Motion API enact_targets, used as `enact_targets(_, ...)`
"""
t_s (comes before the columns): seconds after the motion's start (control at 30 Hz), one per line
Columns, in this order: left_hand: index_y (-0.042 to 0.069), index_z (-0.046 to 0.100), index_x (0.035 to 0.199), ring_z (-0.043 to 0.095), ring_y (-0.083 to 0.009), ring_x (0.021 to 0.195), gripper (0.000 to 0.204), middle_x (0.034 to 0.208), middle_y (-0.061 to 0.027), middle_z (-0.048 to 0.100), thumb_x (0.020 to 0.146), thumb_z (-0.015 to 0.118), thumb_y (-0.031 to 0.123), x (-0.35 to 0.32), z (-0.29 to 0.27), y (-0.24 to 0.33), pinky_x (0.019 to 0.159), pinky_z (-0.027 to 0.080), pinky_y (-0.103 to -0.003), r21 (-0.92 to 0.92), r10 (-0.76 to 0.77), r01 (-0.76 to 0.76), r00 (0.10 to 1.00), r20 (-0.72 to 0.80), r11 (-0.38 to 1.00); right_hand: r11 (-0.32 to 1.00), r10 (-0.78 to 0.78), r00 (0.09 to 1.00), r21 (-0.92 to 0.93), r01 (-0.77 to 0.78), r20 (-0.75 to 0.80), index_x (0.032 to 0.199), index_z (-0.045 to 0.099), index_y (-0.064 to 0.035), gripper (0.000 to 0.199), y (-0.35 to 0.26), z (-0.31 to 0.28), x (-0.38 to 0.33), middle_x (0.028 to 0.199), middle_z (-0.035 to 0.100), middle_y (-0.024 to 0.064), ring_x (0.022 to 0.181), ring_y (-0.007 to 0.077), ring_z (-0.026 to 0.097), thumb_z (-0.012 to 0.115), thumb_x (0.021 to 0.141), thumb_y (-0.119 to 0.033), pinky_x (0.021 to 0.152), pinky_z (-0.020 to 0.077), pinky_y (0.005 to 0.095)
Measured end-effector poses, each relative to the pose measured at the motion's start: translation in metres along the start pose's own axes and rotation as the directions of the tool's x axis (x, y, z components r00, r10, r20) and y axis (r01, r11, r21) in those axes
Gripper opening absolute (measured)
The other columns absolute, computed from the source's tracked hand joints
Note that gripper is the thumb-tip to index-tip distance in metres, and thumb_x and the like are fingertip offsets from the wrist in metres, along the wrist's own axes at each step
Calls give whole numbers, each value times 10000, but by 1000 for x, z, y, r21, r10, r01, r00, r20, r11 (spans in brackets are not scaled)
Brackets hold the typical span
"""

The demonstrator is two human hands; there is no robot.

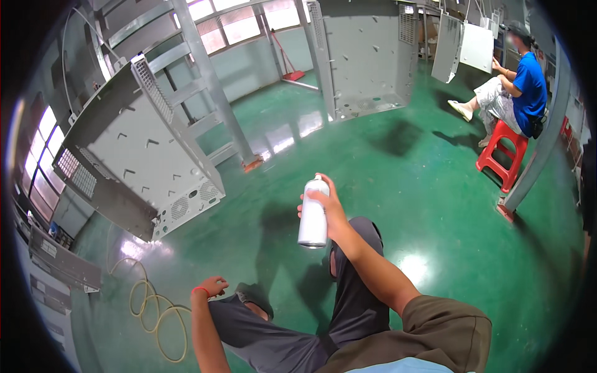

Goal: The recorder picks up a spray paint can from an office area and proceeds to spray paint several metal chassis and components on a fabrication floor.

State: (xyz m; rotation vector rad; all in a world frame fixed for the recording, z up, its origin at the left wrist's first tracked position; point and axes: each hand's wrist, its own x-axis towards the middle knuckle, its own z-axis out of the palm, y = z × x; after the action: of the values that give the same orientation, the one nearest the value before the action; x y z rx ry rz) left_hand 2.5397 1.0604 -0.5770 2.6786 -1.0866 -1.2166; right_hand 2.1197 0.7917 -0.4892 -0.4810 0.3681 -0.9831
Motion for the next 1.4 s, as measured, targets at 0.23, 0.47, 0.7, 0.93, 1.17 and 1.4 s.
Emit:
enact_targets(0.23,99,649,1224,747,-174,925,375,983,-102,777,960,649,365,-10,15,23,720,567,-329,12,-5,5,1000,6,1000,229,-954,291,-455,860,70,1458,407,-153,783,-74,-16,45,1241,516,106,975,189,604,776,788,17,810,552,340)
enact_targets(0.47,105,650,1227,740,-167,915,371,994,-97,776,958,652,360,-9,19,47,727,566,-336,8,-19,19,1000,-4,1000,-76,-996,-42,-465,882,83,1447,380,-39,737,-219,8,67,1273,495,148,1002,217,589,765,819,-24,899,516,357)
enact_targets(0.7,106,647,1241,744,-169,902,373,993,-99,777,967,652,359,0,28,65,732,568,-337,-12,-32,32,999,12,999,-167,-986,-135,-631,757,98,1441,394,-43,722,-268,10,80,1255,517,156,1104,246,554,761,819,-42,959,480,385)
enact_targets(0.93,104,637,1244,748,-174,925,375,1002,-103,777,971,653,360,16,35,91,745,572,-344,9,-26,26,999,24,1000,-175,-984,-149,-554,814,93,1428,398,-25,736,-290,-8,97,1260,509,143,1129,247,534,776,797,-9,1003,453,384)
enact_targets(1.17,101,630,1248,749,-178,927,376,1013,-109,777,978,647,362,26,40,117,747,574,-343,10,-17,17,1000,22,1000,-181,-980,-194,-586,790,41,1434,397,-41,738,-299,-18,105,1215,527,126,1071,228,560,766,797,-4,954,487,367)
enact_targets(1.4,102,629,1252,746,-179,942,372,1009,-106,778,979,645,355,32,44,141,750,568,-343,3,-23,23,999,37,1000,-236,-969,-129,-645,727,210,1430,416,-56,765,-301,-27,125,1217,561,121,1049,230,601,802,770,-30,943,511,372)
